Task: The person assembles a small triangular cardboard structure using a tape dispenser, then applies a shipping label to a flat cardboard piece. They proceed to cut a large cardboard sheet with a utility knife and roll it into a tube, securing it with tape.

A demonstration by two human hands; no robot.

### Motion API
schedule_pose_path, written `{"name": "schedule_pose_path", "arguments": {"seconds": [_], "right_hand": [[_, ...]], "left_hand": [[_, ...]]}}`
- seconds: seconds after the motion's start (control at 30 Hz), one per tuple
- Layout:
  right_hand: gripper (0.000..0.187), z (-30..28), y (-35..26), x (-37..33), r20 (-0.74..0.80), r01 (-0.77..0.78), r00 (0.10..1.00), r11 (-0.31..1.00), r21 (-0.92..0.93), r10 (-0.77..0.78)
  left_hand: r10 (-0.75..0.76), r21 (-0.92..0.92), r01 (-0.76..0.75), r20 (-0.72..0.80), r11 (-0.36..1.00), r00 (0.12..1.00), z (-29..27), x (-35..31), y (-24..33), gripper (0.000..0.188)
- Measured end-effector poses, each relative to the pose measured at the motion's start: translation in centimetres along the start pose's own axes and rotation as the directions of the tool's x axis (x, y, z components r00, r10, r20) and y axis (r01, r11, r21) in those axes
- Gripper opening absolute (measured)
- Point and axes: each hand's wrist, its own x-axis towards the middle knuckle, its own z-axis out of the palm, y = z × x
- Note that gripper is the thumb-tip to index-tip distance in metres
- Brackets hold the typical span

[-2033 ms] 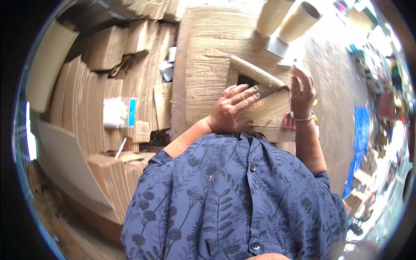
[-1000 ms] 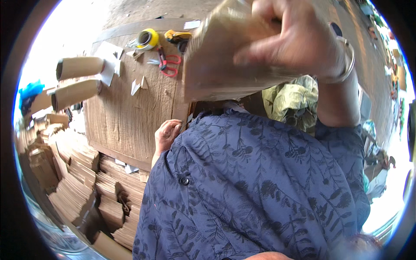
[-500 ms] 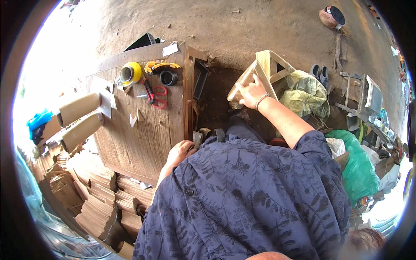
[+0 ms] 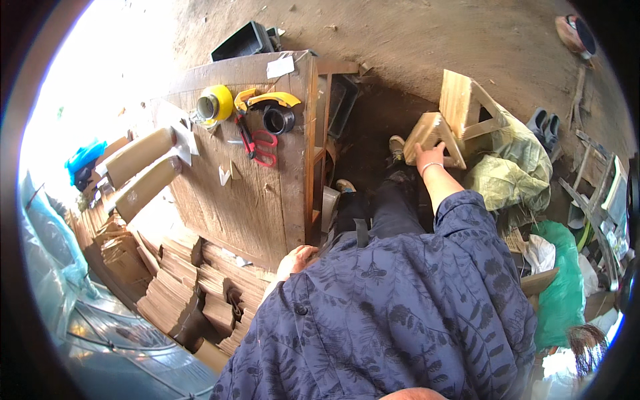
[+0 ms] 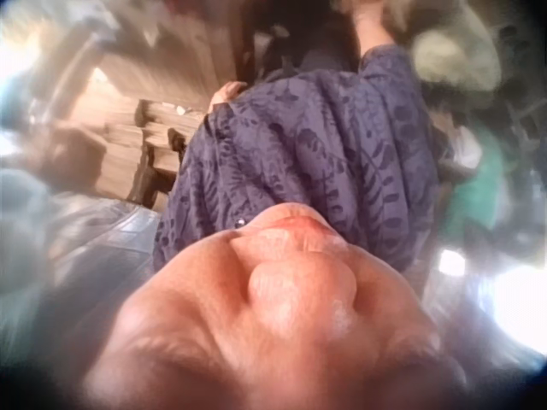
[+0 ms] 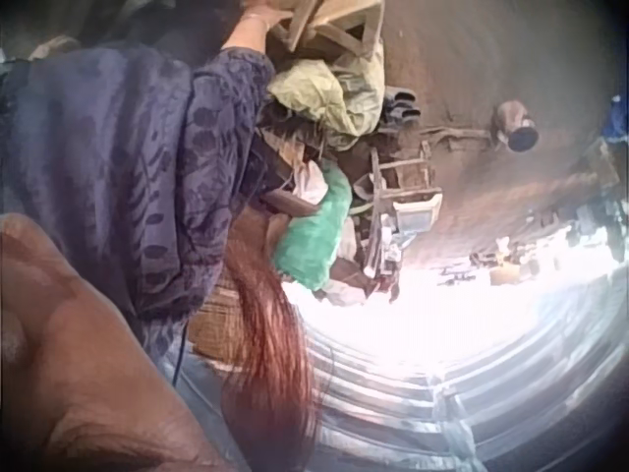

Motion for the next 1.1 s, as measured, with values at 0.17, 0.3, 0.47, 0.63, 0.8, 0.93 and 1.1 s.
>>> {"name": "schedule_pose_path", "arguments": {"seconds": [0.17, 0.3, 0.47, 0.63, 0.8, 0.93, 1.1], "right_hand": [[0.049, -0.3, 2.3, -1.6, 0.054, -0.027, 0.998, 0.996, 0.082, 0.022], [0.071, -3.8, 3.0, -2.4, 0.308, -0.13, 0.951, 0.951, 0.28, 0.04], [0.054, -3.8, 1.8, -2.7, 0.181, 0.016, 0.978, 0.91, 0.413, -0.099], [0.044, -7.3, -3.6, -6.1, 0.109, 0.156, 0.977, 0.961, 0.228, -0.184], [0.037, -12.8, -15.6, -11.3, 0.039, 0.391, 0.907, 0.874, 0.29, -0.419], [0.033, -14.2, -27.9, -15.2, -0.177, 0.747, 0.658, 0.606, 0.271, -0.732], [0.032, -14.0, -43.6, -15.7, -0.026, 0.771, 0.636, 0.634, 0.067, -0.771]], "left_hand": [[0.056, -0.029, -0.055, 0.024, 0.998, 0.998, 0.7, 0.4, -0.7, 0.034], [0.053, -0.095, -0.053, 0.001, 0.994, 0.999, 1.9, 0.1, -1.9, 0.035], [0.157, -0.177, -0.182, -0.149, 0.967, 0.976, 2.2, -2.0, -4.5, 0.038], [0.039, -0.379, -0.142, -0.266, 0.914, 0.963, 2.4, -4.3, -9.2, 0.04], [-0.075, -0.566, -0.244, -0.481, 0.788, 0.873, 4.7, -5.3, -17.2, 0.035], [-0.198, -0.557, -0.186, -0.557, 0.81, 0.807, 7.9, -6.4, -23.8, 0.034], [-0.295, -0.638, -0.055, -0.428, 0.768, 0.854, 11.8, -8.7, -30.1, 0.037]]}}
